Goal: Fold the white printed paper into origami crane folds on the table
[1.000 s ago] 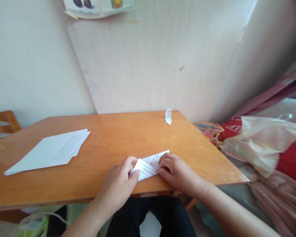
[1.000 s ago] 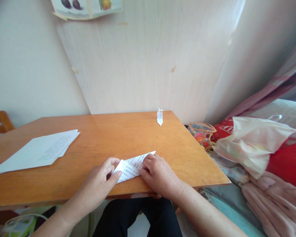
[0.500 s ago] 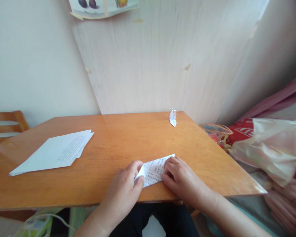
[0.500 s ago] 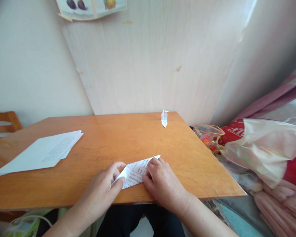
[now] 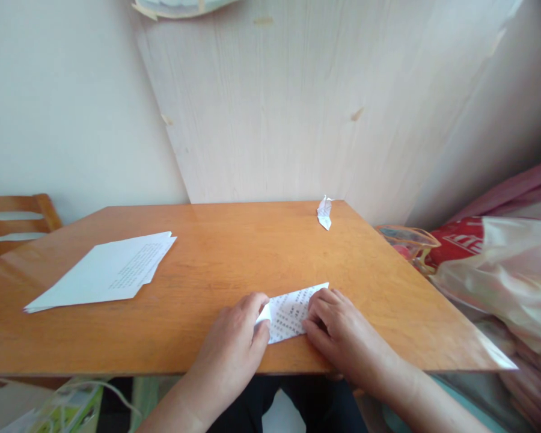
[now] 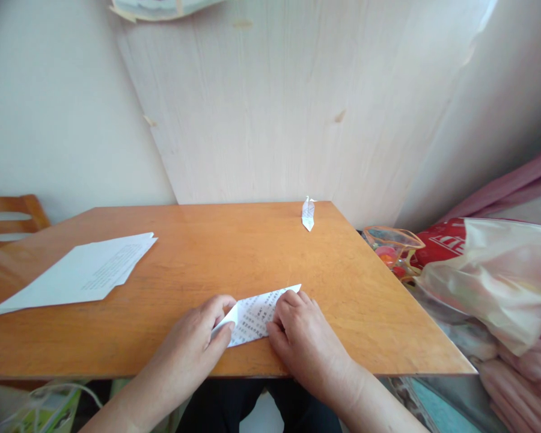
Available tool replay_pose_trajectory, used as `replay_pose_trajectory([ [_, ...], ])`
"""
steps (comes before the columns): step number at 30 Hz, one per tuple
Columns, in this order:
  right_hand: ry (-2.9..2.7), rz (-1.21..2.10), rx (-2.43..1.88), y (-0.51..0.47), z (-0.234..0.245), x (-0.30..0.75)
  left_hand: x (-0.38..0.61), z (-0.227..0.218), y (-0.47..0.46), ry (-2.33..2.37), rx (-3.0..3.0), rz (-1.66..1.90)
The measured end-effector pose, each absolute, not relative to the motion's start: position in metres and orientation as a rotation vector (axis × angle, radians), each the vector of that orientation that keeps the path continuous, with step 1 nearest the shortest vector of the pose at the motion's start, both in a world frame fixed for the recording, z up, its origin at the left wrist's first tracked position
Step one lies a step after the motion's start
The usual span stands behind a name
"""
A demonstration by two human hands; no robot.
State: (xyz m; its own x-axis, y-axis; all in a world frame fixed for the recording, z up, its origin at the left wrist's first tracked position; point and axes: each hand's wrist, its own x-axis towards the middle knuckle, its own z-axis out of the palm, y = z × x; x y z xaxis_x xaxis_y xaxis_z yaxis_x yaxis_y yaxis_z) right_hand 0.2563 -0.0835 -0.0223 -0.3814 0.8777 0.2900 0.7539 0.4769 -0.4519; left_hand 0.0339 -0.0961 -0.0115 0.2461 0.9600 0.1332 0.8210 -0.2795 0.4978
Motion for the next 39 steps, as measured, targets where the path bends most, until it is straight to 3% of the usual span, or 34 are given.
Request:
replay_pose_trajectory([
  [17, -2.228, 0.303, -1.408, -0.085, -0.030, 0.256, 0.036, -0.012, -0.100, 1.719, 2.405, 0.526],
  [29, -2.287, 0.225, -1.368, -0.084, -0.029, 0.259, 0.044, 0.002, -0.097, 1.279, 2.694, 0.380],
  [39, -2.309, 0.229, -1.362, -0.083, -0.033, 0.261, 0.061, -0.021, -0.123, 1.257, 2.893, 0.523],
])
